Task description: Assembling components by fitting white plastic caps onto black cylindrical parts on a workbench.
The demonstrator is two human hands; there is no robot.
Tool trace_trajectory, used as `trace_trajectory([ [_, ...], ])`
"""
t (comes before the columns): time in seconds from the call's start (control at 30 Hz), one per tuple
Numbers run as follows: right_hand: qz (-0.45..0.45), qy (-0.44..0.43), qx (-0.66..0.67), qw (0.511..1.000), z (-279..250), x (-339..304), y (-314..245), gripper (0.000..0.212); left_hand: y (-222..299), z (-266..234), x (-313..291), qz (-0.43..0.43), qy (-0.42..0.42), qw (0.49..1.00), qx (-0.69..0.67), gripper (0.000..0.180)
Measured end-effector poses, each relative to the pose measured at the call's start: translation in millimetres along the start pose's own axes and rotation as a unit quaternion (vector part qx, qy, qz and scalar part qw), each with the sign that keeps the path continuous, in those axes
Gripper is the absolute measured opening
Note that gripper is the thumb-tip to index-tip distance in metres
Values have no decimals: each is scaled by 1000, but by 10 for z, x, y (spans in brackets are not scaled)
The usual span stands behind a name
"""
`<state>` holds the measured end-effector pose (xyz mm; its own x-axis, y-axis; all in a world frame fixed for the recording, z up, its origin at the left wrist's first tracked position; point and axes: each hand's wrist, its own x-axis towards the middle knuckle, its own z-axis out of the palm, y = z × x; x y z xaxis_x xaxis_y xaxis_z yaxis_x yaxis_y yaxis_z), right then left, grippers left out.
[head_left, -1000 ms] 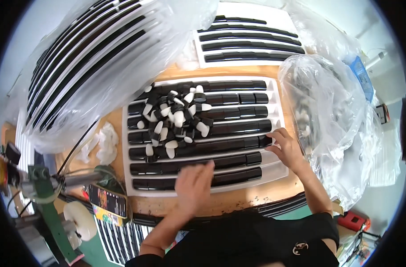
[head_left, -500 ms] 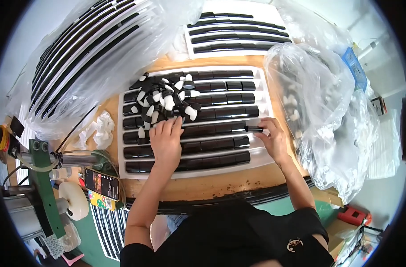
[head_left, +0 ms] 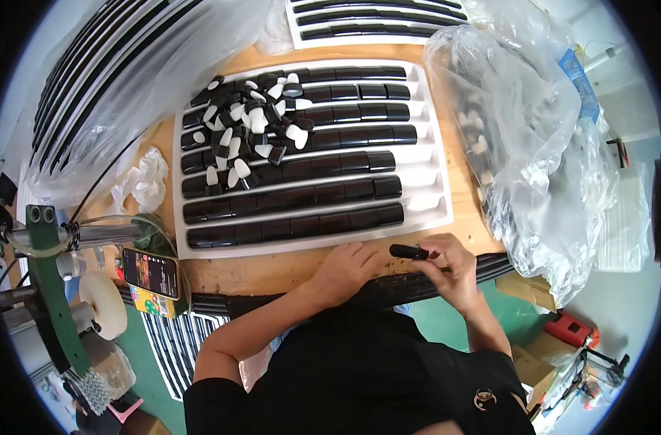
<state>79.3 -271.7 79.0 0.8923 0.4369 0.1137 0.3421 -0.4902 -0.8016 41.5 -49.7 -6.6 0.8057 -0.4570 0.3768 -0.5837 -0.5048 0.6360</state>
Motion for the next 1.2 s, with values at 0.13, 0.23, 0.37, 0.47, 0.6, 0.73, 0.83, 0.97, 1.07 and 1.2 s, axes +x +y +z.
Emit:
trace_trajectory([
  [0.13, -53, -27, -33, 998, 118, -73, -40, 35, 80, -12, -89, -83, 30, 995, -52, 39],
  [0.23, -101, -60, -82, 990, 206, -24, -32, 33, 72, 11, -148, -125, 27, 988, -82, 39],
  [0.37, -117, -71, -103, 985, 249, 31, -106, 31, 13, 68, -179, -150, 35, 979, -135, 42],
  [0.47, -116, -79, -111, 984, 253, 53, -154, 31, 4, 46, -197, -159, 21, 975, -152, 44],
  [0.6, -161, -82, -138, 974, 294, 45, -133, 32, 9, 50, -179, -156, 26, 974, -159, 45],
  [0.73, -173, -109, -156, 966, 415, 56, -44, 32, 2, 37, -165, -158, 16, 974, -163, 47],
  [0.83, -161, -123, -156, 967, 455, 66, -65, 32, -6, 23, -159, -156, 19, 973, -167, 48],
  [0.97, -163, -145, -157, 963, 455, 108, -107, 32, -26, 10, -173, -163, 17, 966, -201, 47],
  [1.07, -153, -171, -167, 959, 447, 152, -124, 33, -52, 12, -202, -162, 0, 967, -198, 45],
  [1.2, -118, -213, -157, 957, 424, 190, -135, 25, -29, 5, -173, -158, 3, 968, -194, 41],
])
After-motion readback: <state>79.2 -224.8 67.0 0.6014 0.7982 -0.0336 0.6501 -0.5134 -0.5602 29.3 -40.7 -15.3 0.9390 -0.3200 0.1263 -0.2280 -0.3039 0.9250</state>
